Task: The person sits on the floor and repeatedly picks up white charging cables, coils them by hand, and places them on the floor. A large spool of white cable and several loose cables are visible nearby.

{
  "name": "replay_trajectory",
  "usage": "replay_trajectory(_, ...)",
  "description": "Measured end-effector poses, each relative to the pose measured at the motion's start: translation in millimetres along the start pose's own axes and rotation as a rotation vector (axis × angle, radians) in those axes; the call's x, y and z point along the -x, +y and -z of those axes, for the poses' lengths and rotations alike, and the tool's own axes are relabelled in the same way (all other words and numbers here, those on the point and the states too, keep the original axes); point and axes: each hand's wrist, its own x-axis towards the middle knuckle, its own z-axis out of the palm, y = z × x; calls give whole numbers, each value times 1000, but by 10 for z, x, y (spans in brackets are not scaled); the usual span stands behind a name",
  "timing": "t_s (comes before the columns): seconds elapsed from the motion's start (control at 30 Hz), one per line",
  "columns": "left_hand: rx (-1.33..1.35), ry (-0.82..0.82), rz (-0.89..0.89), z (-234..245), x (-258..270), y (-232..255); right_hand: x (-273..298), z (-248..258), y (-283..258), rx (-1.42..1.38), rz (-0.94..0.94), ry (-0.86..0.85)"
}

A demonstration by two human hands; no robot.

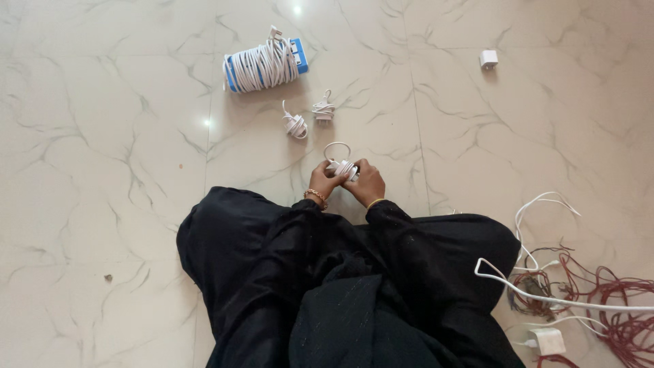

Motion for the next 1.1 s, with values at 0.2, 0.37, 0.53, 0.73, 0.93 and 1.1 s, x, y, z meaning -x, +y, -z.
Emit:
replay_trajectory(0.2,-90,-11,87,165,-193,-89,-439,-184,258,71,-18,121)
replay_trajectory(0.37,54,121,157,385,-219,2,-815,-308,595,147,33,237)
replay_trajectory(0.53,153,261,225,429,-227,22,-1227,-415,708,184,26,372)
replay_trajectory(0.73,130,237,250,384,-145,-59,-1610,-485,545,152,-131,419)
replay_trajectory(0.93,141,227,247,383,-181,-32,-1954,-488,377,171,-248,464)
replay_trajectory(1.1,158,230,250,347,-209,25,-1974,-585,336,209,-217,508)
